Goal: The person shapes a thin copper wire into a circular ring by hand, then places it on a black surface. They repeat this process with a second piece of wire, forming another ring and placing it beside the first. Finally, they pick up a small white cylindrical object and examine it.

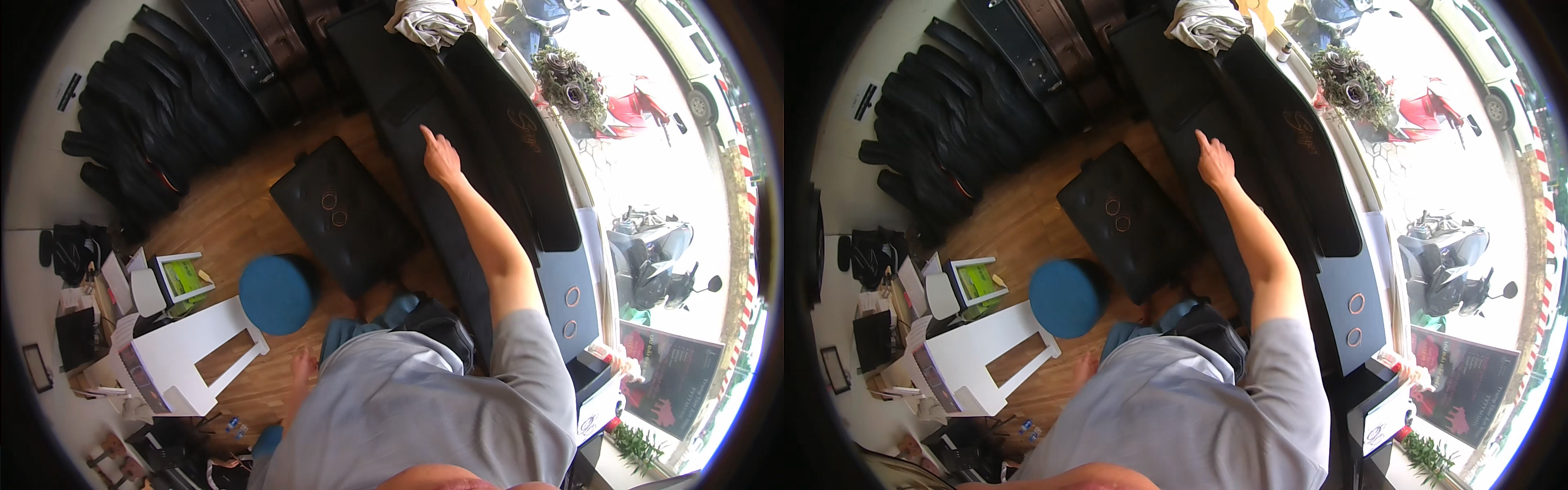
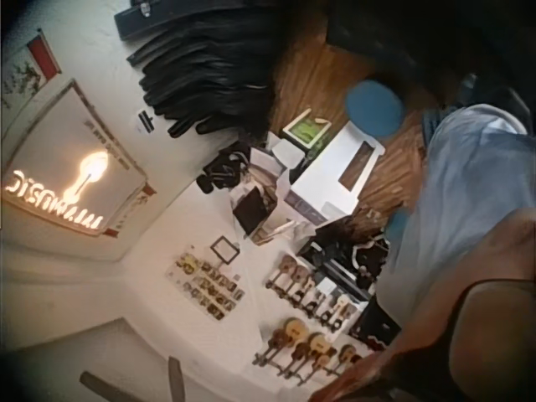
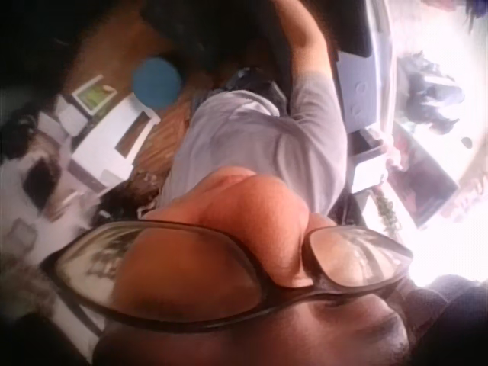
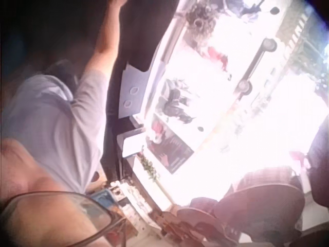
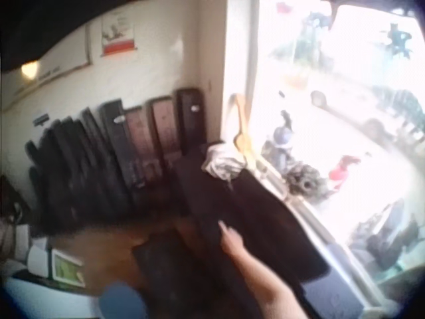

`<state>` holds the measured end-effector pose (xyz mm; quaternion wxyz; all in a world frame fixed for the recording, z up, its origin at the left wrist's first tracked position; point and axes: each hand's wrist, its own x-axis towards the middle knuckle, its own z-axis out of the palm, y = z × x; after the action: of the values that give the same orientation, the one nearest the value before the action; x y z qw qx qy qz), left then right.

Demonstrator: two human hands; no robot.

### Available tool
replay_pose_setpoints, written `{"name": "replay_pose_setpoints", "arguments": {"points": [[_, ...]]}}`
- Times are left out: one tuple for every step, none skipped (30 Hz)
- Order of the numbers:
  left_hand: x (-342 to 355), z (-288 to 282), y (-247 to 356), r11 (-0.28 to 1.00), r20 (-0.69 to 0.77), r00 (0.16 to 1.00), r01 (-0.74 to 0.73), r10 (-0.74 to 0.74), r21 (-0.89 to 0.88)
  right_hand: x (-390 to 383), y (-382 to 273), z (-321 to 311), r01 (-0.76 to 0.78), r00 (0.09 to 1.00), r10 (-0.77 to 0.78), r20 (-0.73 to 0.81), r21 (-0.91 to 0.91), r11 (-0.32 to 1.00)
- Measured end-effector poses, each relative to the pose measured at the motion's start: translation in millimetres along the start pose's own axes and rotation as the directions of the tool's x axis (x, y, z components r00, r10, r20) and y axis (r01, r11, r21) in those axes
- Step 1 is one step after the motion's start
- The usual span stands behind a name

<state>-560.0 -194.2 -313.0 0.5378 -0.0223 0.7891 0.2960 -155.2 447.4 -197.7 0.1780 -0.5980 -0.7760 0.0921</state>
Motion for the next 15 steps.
{"name": "replay_pose_setpoints", "arguments": {"points": [[-19.5,14.1,-0.1,0.999,-0.044,0.999,0.012,-0.010,0.049,24.5,2.4,8.3,-0.009,1.000,0.009,0.023,-0.019,1.000],[-46.1,29.9,-1.7,0.995,-0.088,0.996,0.030,-0.021,0.094,47.0,2.1,14.3,-0.015,0.999,0.017,0.048,-0.039,0.999],[-60.9,46.1,-3.4,0.998,-0.092,0.996,0.024,-0.019,0.058,65.4,1.3,18.1,-0.016,0.997,0.020,0.078,-0.054,0.998],[-74.9,57.4,-8.1,1.000,-0.099,0.995,0.020,-0.018,0.024,77.2,2.6,23.5,0.014,0.997,-0.010,0.076,-0.059,0.998],[-85.1,63.3,-8.0,1.000,-0.105,0.994,0.015,-0.015,-0.007,86.3,4.9,28.1,0.040,0.997,-0.035,0.072,-0.063,0.997],[-85.2,65.6,-17.2,0.993,-0.107,0.989,-0.094,0.101,0.069,97.9,1.8,31.6,0.079,0.995,-0.074,0.065,-0.067,0.995],[-80.7,63.8,-20.0,0.965,-0.092,0.971,-0.203,0.219,0.164,107.5,12.7,39.0,0.079,0.990,-0.065,0.123,-0.116,0.990],[-84.0,63.4,-26.3,0.922,-0.079,0.943,-0.296,0.324,0.249,110.2,10.2,43.7,0.074,0.990,-0.063,0.126,-0.090,0.993],[-89.0,64.4,-26.8,0.914,-0.055,0.954,-0.266,0.296,0.305,112.2,8.0,46.7,0.067,0.990,-0.058,0.127,-0.071,0.995],[-88.3,69.3,-19.0,0.899,-0.016,0.961,-0.251,0.274,0.359,117.6,15.1,48.3,0.053,0.992,-0.045,0.114,-0.064,0.997],[-87.0,72.1,-10.4,0.887,0.015,0.962,-0.259,0.274,0.382,118.4,21.4,50.4,0.107,0.988,-0.095,0.123,-0.101,0.989],[-88.3,78.7,-2.9,0.879,0.041,0.962,-0.263,0.270,0.398,120.6,20.0,49.2,0.096,0.989,-0.085,0.119,-0.083,0.992],[-90.2,81.9,-0.7,0.880,0.056,0.957,-0.284,0.284,0.381,118.7,15.4,45.1,0.083,0.990,-0.075,0.117,-0.065,0.994],[-87.5,86.9,2.9,0.915,0.041,0.972,-0.232,0.231,0.330,114.7,11.9,39.6,0.069,0.991,-0.063,0.115,-0.048,0.996],[-85.4,90.9,6.3,0.943,0.026,0.984,-0.179,0.179,0.279,110.6,10.7,32.7,0.098,0.994,-0.095,0.054,-0.046,0.994]]}}
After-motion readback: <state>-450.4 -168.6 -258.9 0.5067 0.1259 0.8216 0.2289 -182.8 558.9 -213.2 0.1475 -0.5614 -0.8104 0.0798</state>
